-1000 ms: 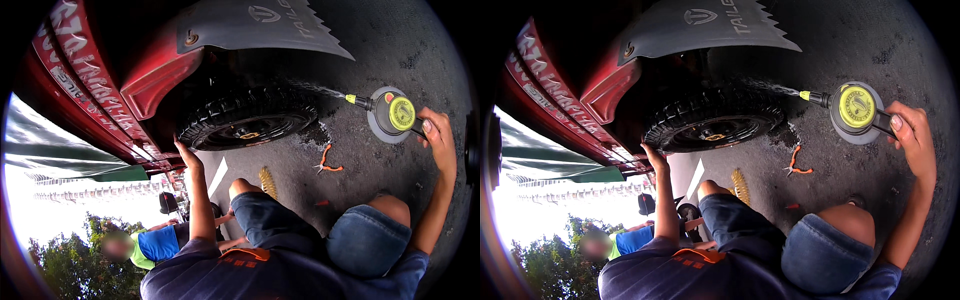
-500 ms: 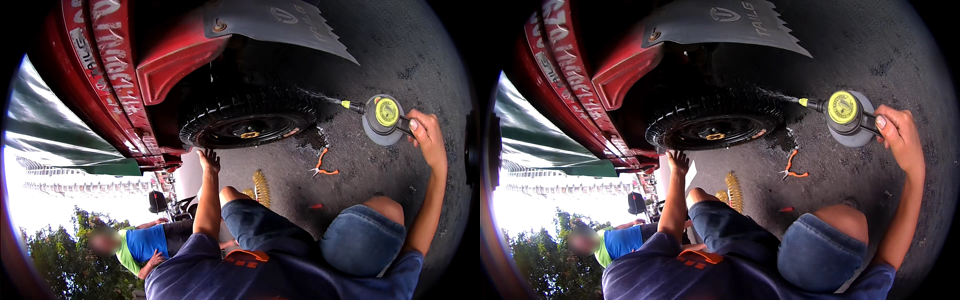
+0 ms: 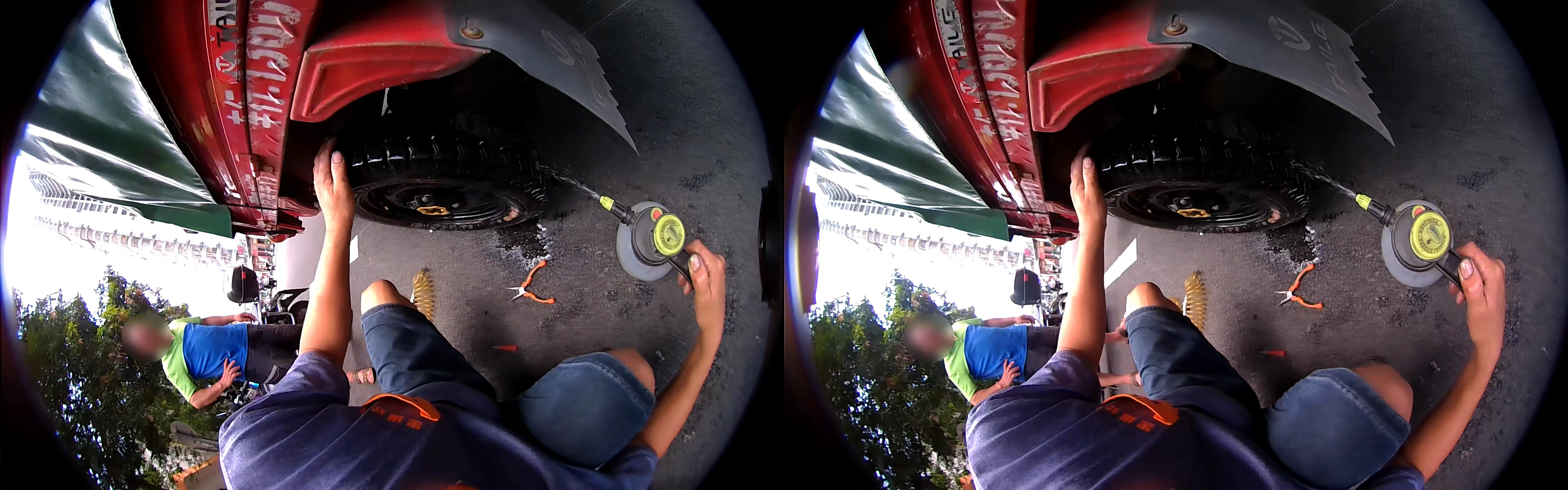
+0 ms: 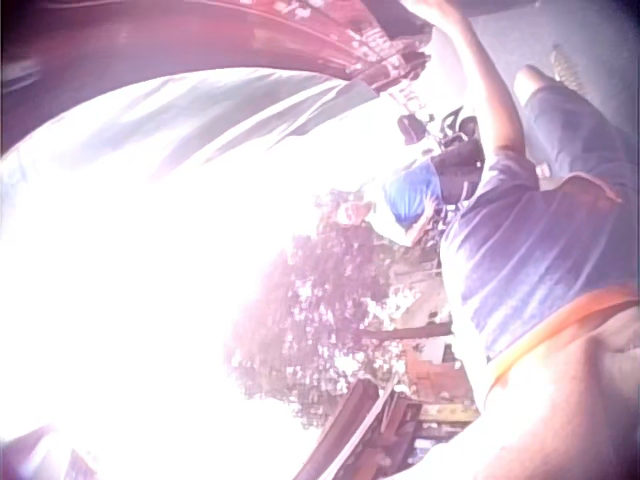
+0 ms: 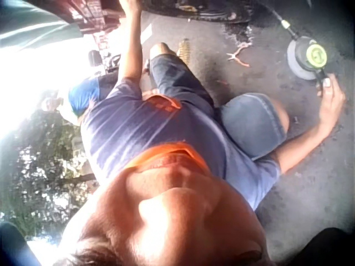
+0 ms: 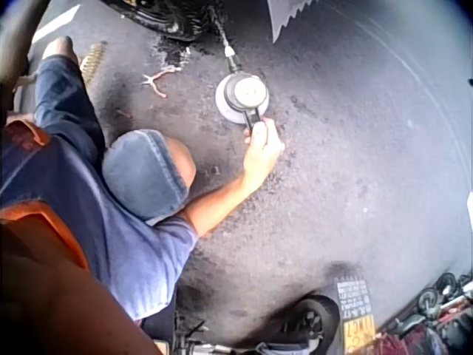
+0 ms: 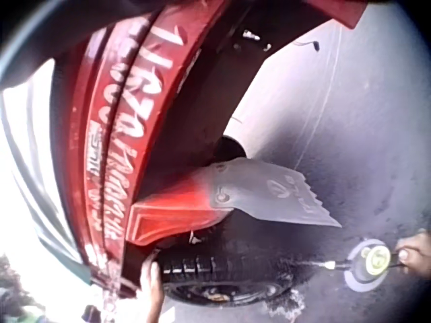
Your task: The person sprays liquid on a tire to identify a leak, uses a tool to apply pressure to a valve, and then uses a red jack to lift the vehicle before clearing tools from the ground.
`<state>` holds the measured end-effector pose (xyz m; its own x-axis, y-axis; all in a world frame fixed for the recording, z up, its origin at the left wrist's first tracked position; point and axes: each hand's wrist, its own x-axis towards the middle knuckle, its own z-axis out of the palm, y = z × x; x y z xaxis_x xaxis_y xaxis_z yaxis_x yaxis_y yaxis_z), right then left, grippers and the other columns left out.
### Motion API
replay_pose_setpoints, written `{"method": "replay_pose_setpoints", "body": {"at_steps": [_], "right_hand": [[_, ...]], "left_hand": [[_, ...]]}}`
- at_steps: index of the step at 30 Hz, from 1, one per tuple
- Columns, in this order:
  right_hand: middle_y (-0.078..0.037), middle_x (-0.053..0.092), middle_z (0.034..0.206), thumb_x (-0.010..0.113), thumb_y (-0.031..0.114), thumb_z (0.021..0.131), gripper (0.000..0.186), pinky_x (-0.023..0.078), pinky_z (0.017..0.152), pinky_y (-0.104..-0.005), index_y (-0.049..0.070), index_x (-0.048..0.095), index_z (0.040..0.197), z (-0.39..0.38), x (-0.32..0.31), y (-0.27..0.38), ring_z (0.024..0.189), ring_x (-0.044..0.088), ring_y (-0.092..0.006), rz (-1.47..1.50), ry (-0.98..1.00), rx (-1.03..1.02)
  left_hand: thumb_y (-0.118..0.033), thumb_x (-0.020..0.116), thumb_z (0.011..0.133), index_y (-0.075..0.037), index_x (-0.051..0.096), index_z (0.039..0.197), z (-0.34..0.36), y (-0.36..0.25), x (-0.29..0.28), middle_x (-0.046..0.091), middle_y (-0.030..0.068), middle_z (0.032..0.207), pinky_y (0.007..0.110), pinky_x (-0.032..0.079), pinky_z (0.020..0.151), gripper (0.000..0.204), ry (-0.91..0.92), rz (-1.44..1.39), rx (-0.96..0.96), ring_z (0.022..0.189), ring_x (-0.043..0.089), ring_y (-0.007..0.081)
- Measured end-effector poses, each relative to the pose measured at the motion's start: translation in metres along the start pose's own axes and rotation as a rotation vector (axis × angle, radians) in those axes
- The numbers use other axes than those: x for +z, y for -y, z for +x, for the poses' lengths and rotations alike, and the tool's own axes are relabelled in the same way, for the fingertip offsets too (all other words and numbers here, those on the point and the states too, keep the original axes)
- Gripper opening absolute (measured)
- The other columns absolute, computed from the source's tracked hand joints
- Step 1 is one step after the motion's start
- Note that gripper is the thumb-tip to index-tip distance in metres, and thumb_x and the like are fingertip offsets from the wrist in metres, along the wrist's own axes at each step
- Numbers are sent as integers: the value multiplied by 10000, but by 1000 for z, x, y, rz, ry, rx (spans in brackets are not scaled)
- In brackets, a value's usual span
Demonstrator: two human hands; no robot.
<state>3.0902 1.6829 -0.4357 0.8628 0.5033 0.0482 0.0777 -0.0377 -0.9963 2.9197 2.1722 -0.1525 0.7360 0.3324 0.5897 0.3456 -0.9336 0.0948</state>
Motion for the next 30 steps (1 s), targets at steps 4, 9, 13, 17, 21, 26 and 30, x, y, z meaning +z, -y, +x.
{"method": "replay_pose_setpoints", "body": {"at_steps": [4,9,13,17,21,26,30], "right_hand": [[-38,473,523,454,481,913,544,353,431,-258,-37,585,812,2,2,6,450,483,-95,24,-2,8],[-41,472,523,459,470,911,533,362,433,-261,-36,602,824,4,-2,4,446,494,-104,-9,22,-8],[-44,464,515,473,458,907,508,368,431,-269,-23,596,800,9,3,14,438,497,-112,-29,33,9],[-41,452,502,478,452,903,496,370,429,-274,-15,589,776,14,4,8,430,495,-111,-12,72,9],[-37,444,486,478,425,911,475,366,427,-270,-14,592,772,13,4,8,421,487,-101,-37,71,-29],[-36,453,487,483,396,921,449,369,433,-270,-15,591,776,15,12,15,423,491,-102,-45,77,-10],[-32,457,491,481,387,929,438,378,437,-275,-12,591,784,14,12,19,427,495,-103,-56,104,-6]], "left_hand": [[-290,410,1009,6,580,1267,-3,15,0,572,176,1310,390,326,1078,427,-60,31,72,1243,491,310],[-317,370,1014,48,553,1281,-4,47,-1,570,175,1307,368,335,1073,488,-62,-192,-22,1229,505,279],[-422,300,1026,22,462,1381,-21,101,-6,549,130,1345,358,315,1099,591,-63,-466,-388,1261,487,234],[-444,308,1024,-39,531,1306,-41,144,-3,566,67,1329,361,285,1106,542,-187,-702,-703,1243,493,208],[-361,331,1009,-81,515,1313,-61,187,14,547,60,1339,370,343,1084,452,-242,-859,-763,1207,517,210],[-446,263,1000,-151,460,1373,-84,216,20,479,65,1415,461,252,1114,515,-183,-868,-1112,1286,448,240],[-574,236,987,-240,408,1427,-86,199,24,362,46,1514,546,155,1122,579,-247,-671,-1410,1337,385,241]]}}
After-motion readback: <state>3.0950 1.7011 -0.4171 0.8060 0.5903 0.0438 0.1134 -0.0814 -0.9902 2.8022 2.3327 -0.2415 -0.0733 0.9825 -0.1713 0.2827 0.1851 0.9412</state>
